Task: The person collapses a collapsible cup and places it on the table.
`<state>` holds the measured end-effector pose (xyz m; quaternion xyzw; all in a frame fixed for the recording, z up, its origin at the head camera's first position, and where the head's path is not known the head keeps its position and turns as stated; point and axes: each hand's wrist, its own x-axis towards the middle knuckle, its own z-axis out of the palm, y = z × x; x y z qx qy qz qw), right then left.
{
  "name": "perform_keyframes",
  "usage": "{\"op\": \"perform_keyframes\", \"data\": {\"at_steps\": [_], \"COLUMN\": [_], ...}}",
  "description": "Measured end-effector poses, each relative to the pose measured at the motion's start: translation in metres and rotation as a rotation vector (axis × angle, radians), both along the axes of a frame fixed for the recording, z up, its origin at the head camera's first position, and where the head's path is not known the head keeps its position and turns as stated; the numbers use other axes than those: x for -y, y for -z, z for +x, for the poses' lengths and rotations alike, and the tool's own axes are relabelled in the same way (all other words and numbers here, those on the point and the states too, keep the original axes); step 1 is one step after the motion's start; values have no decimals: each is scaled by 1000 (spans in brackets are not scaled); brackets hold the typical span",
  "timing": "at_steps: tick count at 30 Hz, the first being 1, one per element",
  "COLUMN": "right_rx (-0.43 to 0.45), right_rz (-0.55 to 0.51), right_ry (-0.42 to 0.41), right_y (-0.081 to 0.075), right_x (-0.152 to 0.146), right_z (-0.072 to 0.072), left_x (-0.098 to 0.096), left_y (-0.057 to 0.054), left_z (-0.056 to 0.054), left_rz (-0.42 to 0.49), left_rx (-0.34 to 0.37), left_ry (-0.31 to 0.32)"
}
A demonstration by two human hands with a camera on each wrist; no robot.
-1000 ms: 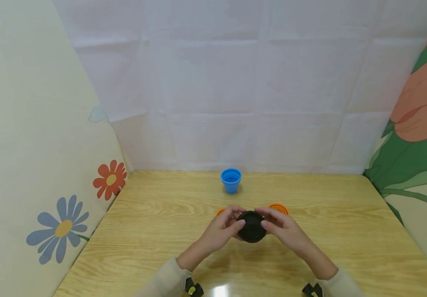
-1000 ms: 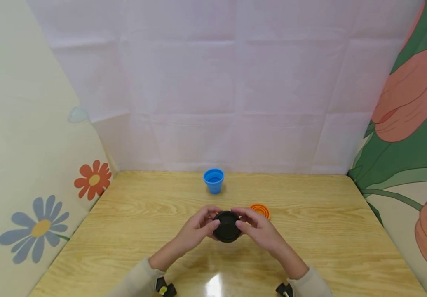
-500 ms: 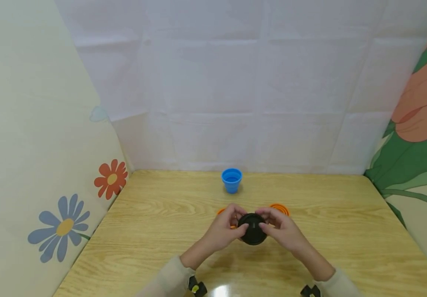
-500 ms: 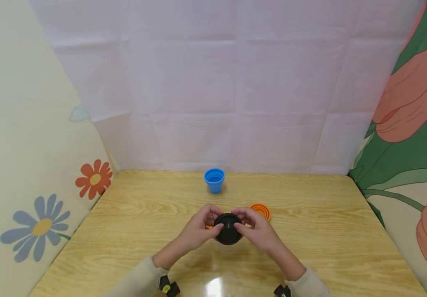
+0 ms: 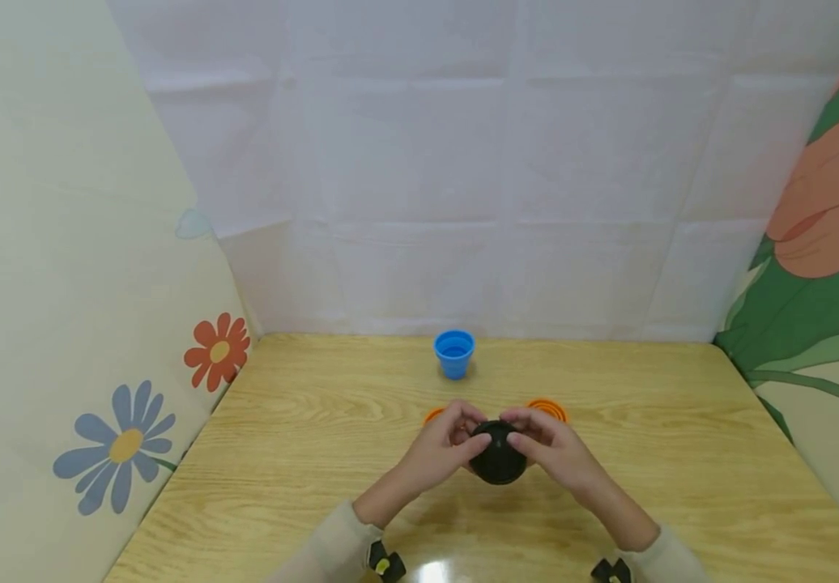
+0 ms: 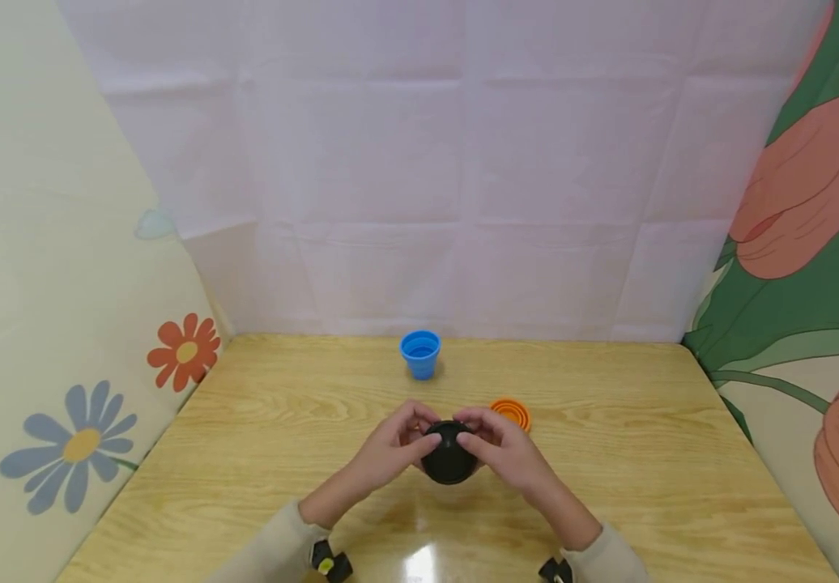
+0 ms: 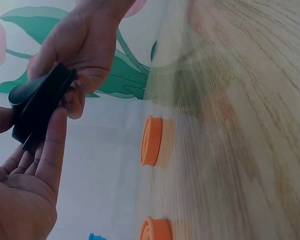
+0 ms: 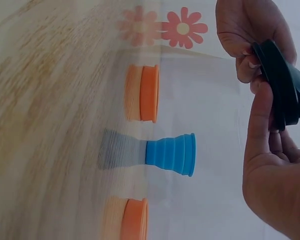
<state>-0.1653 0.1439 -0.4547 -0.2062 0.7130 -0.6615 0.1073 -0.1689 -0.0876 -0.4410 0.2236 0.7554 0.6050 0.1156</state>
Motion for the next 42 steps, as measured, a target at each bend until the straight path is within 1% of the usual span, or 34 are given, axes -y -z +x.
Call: {"op": "perform_keyframes", "data": {"at_steps": [4,10,16,19,24,27,31,34,38,42], "right_rx": [13,-19,-61,-39,75,118,137,148,159,173], "right_rz": [24,57,79,86,67,40,15,-5,-30,-40], "right_ry": [8,29,40,54,85,70,34,19,25,50], "right_y": [0,0,-1,-2,-4,-3,0,2,4,4], "right_x": [0,4,6,6,3,2,0,-2,-3,-3], "right_z": [1,2,3,4,3,2,-1,-2,-3,-4], "left_x": [0,-2,-4,-5,-6,-6,-5,-3,-1,1], "left_y": [2,2,1,0,1,1,1,1,1,4], "left_z": [0,1,2,2,3,2,1,0,0,-2], "left_rz": [0,-31,-37,-31,-29,-38,-35,-22,0,16], "left_rx": [-17,-53,-55,-51,-21,3,41,72,111,142], "left_ry": [5,-9,-22,-40,-63,-65,-69,-60,-22,14]}}
